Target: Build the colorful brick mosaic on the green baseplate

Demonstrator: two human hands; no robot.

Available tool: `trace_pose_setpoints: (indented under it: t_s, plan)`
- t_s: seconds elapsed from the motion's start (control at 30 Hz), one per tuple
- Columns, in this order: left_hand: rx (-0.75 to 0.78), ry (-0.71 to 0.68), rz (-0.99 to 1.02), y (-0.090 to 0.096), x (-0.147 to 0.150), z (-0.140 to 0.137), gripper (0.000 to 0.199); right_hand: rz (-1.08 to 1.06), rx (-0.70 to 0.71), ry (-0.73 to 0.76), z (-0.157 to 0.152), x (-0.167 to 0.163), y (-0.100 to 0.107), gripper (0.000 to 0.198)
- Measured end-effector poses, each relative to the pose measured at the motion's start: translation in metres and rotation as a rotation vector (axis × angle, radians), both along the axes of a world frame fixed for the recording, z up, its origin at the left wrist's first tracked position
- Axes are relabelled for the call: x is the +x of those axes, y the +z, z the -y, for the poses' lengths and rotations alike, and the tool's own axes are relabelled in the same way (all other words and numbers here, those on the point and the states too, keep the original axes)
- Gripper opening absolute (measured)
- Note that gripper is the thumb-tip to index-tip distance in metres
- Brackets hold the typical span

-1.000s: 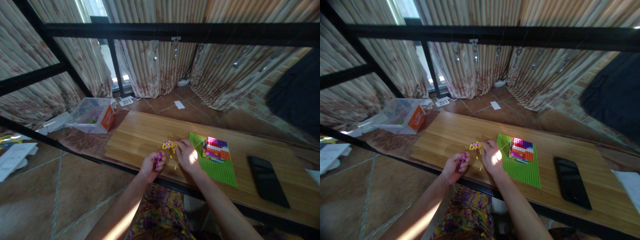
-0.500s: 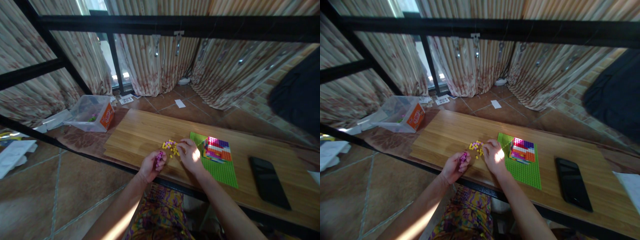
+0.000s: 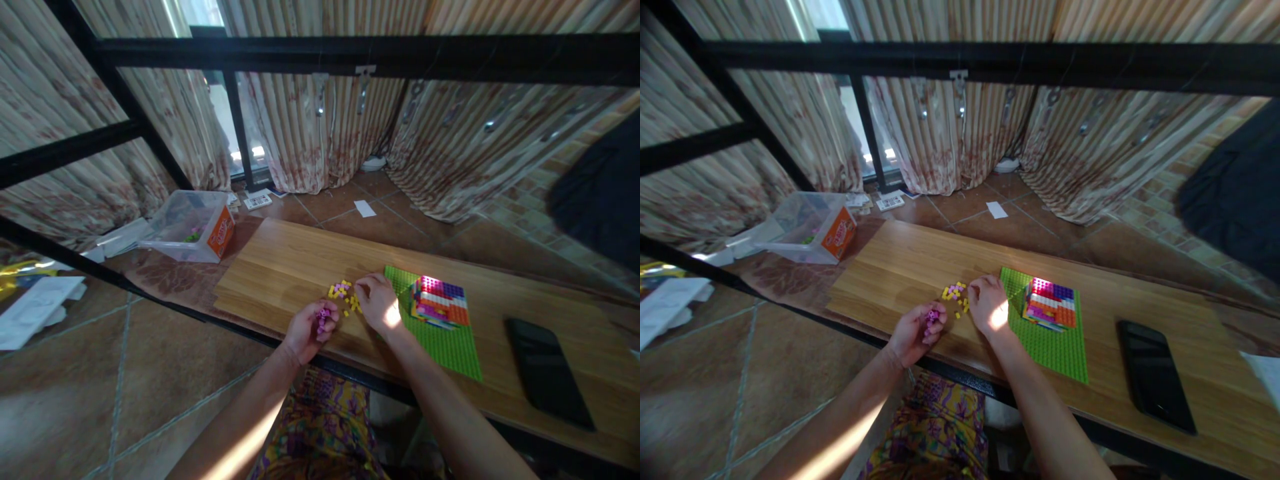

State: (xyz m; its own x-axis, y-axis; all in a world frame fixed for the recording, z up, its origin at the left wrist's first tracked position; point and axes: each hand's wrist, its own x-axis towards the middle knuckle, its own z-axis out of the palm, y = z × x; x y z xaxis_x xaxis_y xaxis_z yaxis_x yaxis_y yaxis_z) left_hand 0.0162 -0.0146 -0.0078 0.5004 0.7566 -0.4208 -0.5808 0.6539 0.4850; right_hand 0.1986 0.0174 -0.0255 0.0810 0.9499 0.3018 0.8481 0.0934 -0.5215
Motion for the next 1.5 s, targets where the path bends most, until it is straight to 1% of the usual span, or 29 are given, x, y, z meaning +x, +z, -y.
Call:
trace_pose_setpoints:
  t_s: [0.1, 0.17, 0.27, 0.33, 0.4, 0.5, 0.57, 0.6, 0.7, 0.8, 1.07, 1.23, 1.4, 1.5]
  plan:
    - [-0.007, -0.006, -0.024, 0.0, 0.001, -0.001, 0.014, -0.125, -0.006, -0.011, 0.007, 0.0, 0.01, 0.02]
    - [-0.01, -0.005, -0.056, 0.0, 0.003, -0.001, 0.019, -0.233, -0.04, 0.02, 0.016, -0.006, 0.02, 0.02]
    - [0.008, -0.022, -0.1, -0.001, 0.004, -0.002, 0.028, -0.357, -0.114, 0.167, 0.031, -0.02, 0.035, 0.019]
    - [0.024, -0.04, -0.103, -0.001, 0.005, -0.002, 0.033, -0.357, -0.137, 0.294, 0.037, -0.028, 0.042, 0.017]
    - [0.037, -0.043, -0.103, -0.002, 0.004, -0.001, 0.034, -0.335, -0.111, 0.338, 0.037, -0.031, 0.042, 0.017]
    - [0.048, -0.037, -0.136, -0.001, 0.003, 0.0, 0.031, -0.253, -0.043, 0.264, 0.024, -0.023, 0.035, 0.022]
    - [0.045, -0.042, -0.156, -0.001, 0.003, 0.001, 0.028, -0.114, -0.02, 0.235, 0.012, -0.013, 0.028, 0.024]
    - [0.043, -0.042, -0.16, -0.001, 0.003, 0.001, 0.027, -0.038, -0.018, 0.248, 0.005, -0.008, 0.024, 0.025]
    - [0.049, -0.052, -0.155, -0.001, 0.004, -0.001, 0.023, 0.144, -0.033, 0.346, -0.009, 0.001, 0.019, 0.027]
    - [0.06, -0.07, -0.15, 0.0, 0.004, -0.002, 0.021, 0.224, -0.06, 0.411, -0.017, 0.004, 0.018, 0.026]
    - [0.072, -0.078, -0.163, -0.002, 0.004, -0.002, 0.021, 0.26, -0.068, 0.509, -0.024, 0.009, 0.017, 0.02]
    - [0.07, -0.073, -0.169, -0.001, 0.004, -0.002, 0.022, 0.253, -0.059, 0.507, -0.023, 0.012, 0.013, 0.022]
    - [0.066, -0.075, -0.173, -0.002, 0.004, -0.002, 0.023, 0.29, -0.029, 0.496, -0.02, 0.01, 0.015, 0.024]
    - [0.07, -0.067, -0.178, -0.002, 0.004, -0.002, 0.023, 0.247, 0.004, 0.459, -0.018, 0.011, 0.014, 0.023]
